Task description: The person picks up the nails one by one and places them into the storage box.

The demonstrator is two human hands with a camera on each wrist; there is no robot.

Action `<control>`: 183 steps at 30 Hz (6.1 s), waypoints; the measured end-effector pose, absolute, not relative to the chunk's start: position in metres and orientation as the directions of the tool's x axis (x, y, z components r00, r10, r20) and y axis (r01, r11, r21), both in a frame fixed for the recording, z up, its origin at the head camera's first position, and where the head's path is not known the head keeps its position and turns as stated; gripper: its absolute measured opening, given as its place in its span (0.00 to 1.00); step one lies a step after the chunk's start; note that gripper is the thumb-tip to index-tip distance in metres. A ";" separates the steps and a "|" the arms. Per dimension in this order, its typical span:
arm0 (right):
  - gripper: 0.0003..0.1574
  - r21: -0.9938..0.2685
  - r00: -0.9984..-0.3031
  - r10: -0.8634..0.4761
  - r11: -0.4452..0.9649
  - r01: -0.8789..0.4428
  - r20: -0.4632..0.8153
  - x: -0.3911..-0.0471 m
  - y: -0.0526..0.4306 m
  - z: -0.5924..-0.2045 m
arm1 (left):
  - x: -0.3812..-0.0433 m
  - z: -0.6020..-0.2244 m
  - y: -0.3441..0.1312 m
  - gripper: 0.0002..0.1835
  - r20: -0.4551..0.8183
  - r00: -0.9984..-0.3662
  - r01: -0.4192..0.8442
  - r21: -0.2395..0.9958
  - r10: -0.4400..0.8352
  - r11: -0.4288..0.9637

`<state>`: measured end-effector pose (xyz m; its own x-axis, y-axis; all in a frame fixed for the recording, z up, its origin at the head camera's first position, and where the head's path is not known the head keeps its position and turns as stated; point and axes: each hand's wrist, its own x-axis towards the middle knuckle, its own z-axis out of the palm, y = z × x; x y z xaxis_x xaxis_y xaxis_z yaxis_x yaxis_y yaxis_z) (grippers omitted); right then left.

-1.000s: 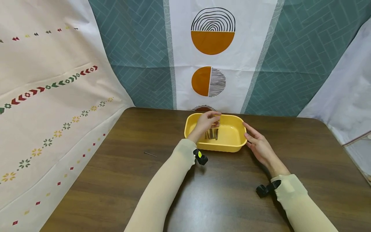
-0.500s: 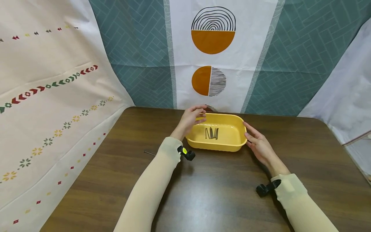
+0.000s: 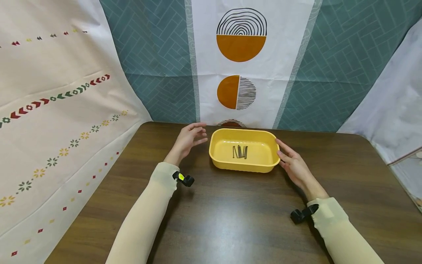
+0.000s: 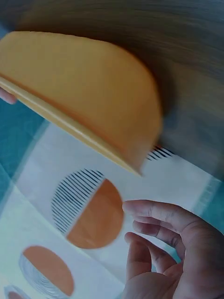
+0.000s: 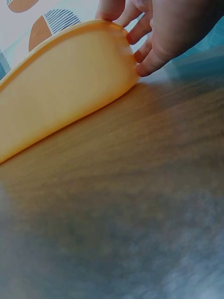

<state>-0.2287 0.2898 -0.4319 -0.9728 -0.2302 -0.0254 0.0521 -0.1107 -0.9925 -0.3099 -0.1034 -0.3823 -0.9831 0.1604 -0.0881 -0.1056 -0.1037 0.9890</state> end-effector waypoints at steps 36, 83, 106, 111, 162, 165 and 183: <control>0.38 -0.996 -0.972 -0.233 -0.074 0.048 -0.029 -0.228 0.290 -0.432 | -0.295 -0.395 -0.235 0.23 -0.247 -0.894 -0.079 0.908 0.373 0.412; 0.39 -0.994 -0.973 -0.230 -0.098 0.050 -0.026 -0.229 0.291 -0.433 | -0.266 -0.416 -0.250 0.12 -0.235 -0.743 0.227 0.792 0.626 0.567; 0.38 -0.995 -0.972 -0.231 -0.086 0.055 -0.034 -0.228 0.290 -0.431 | -0.265 -0.411 -0.250 0.09 -0.164 -0.700 0.368 0.751 0.695 0.548; 0.38 -0.994 -0.973 -0.225 -0.094 0.064 -0.041 -0.228 0.289 -0.430 | -0.265 -0.403 -0.245 0.12 -0.138 -0.760 0.313 0.779 0.635 0.543; 0.40 -0.994 -0.973 -0.226 -0.087 0.064 -0.043 -0.228 0.290 -0.430 | -0.299 -0.364 -0.075 0.17 -0.002 -0.940 0.086 0.966 0.341 0.243; 0.40 -0.994 -0.973 -0.226 -0.088 0.065 -0.043 -0.229 0.290 -0.430 | -0.301 -0.364 -0.062 0.16 0.000 -0.942 0.089 0.964 0.336 0.249; 0.40 -0.993 -0.973 -0.228 -0.098 0.068 -0.044 -0.229 0.289 -0.430 | -0.309 -0.377 -0.010 0.16 -0.039 -0.942 0.022 0.984 0.333 0.176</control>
